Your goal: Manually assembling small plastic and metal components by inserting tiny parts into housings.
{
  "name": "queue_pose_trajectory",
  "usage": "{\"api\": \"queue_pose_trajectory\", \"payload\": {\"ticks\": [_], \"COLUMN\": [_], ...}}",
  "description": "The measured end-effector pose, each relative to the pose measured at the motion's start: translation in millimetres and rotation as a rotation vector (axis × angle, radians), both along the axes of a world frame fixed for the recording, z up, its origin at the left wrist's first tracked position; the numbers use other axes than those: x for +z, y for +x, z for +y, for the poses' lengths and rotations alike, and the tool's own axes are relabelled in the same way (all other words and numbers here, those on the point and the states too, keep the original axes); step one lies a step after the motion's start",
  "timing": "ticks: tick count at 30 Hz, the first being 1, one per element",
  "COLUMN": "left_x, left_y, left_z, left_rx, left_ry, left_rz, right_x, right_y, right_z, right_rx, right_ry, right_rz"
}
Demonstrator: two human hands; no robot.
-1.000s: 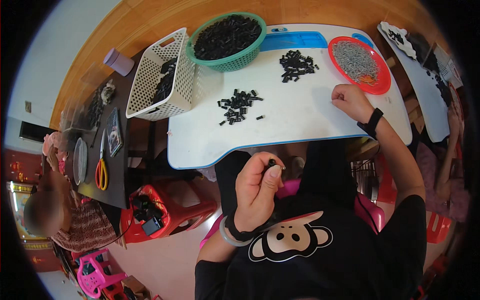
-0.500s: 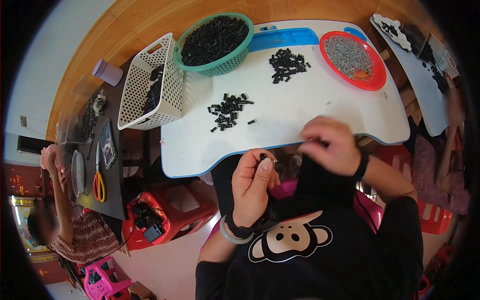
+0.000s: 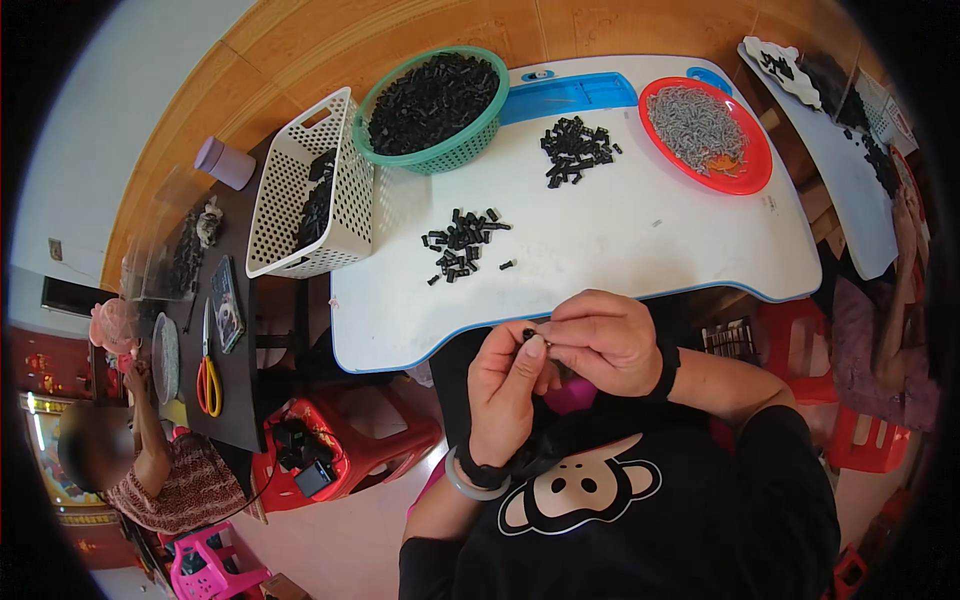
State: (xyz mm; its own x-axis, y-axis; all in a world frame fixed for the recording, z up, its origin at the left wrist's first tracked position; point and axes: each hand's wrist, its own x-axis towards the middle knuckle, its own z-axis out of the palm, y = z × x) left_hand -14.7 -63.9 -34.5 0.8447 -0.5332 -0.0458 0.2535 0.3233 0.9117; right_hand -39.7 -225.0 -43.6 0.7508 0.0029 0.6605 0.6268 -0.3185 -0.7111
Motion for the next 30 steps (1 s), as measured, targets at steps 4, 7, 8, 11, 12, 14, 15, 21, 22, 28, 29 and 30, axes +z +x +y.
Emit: {"api": "queue_pose_trajectory", "payload": {"ticks": [4, 7, 8, 11, 12, 14, 15, 21, 22, 28, 29, 30], "left_x": [0, 4, 1, 7, 10, 20, 23, 26, 29, 41, 41, 40], "left_y": [-2, -2, -3, -9, -11, -15, -17, -26, -27, -24, -25, -25], "left_z": [0, 0, 1, 3, 5, 9, 9, 10, 11, 25, 26, 27], "left_rx": [-0.006, 0.005, 0.043, 0.062, 0.033, 0.033, 0.021, 0.172, 0.181, 0.072, 0.064, 0.055], "left_ry": [-0.022, 0.045, 0.007, 0.064, 0.069, 0.089, 0.104, 0.188, 0.188, 0.336, 0.354, 0.372], "left_rz": [0.025, -0.054, -0.071, -0.128, -0.139, -0.166, -0.202, -0.507, -0.5, -0.672, -0.697, -0.722], "right_x": [3, 9, 11, 22, 28, 36, 38, 50, 52, 55, 56, 56], "right_y": [-3, -5, -6, -10, -11, -10, -10, -13, -15, -20, -21, -21], "right_z": [-5, -13, -14, -17, -18, -17, -18, -12, -11, -8, -7, -7], "right_rx": [0.006, 0.028, 0.004, 0.006, 0.021, 0.039, 0.048, 0.126, 0.124, 0.135, 0.139, 0.143], "right_ry": [-0.02, -0.081, -0.065, -0.051, -0.065, -0.114, -0.115, -0.192, -0.209, -0.249, -0.253, -0.254], "right_rz": [-0.049, -0.054, -0.054, -0.031, -0.034, -0.063, -0.055, -0.058, -0.051, -0.043, -0.04, -0.036]}}
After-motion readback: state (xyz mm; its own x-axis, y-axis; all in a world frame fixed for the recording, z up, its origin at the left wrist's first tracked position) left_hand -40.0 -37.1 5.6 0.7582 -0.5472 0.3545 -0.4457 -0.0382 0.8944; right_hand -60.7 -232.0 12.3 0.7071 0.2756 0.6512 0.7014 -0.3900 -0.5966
